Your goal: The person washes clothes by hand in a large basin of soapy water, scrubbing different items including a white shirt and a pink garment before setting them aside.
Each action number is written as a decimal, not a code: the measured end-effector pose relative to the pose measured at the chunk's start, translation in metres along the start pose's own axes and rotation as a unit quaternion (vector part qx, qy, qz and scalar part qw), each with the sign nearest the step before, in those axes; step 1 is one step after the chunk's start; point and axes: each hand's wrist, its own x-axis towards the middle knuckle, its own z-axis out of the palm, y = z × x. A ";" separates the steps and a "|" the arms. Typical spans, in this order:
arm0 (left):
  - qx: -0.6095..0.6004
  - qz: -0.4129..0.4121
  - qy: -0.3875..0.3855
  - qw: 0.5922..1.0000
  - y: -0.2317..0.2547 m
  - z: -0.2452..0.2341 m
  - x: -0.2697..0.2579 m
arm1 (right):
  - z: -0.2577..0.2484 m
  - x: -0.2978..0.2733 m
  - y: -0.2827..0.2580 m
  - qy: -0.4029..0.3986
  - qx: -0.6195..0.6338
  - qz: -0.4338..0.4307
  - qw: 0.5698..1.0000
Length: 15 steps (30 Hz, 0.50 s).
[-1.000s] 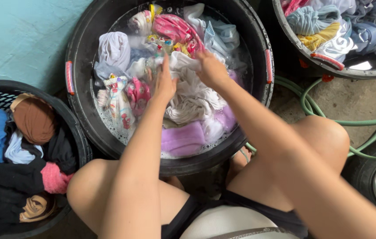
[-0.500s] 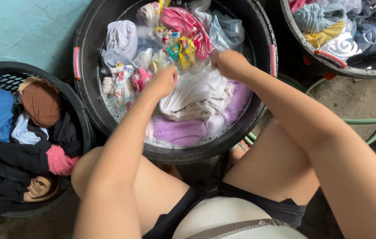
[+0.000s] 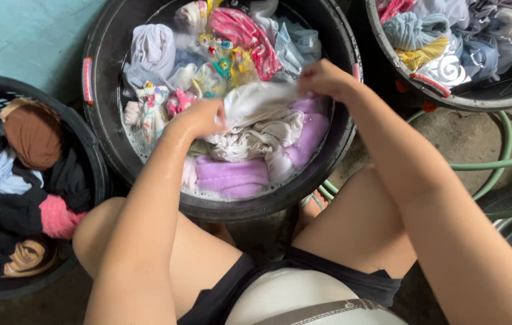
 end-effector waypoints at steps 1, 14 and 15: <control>0.090 -0.017 -0.093 0.991 0.003 -0.001 -0.005 | 0.001 -0.008 -0.004 -0.003 0.000 0.001 1.000; 0.060 -0.140 0.232 0.961 -0.029 0.134 -0.001 | 0.067 -0.014 0.060 0.096 -0.318 -0.066 0.941; 0.060 -0.140 0.234 0.960 -0.037 0.134 0.000 | 0.066 -0.016 0.058 0.140 -0.290 -0.116 0.940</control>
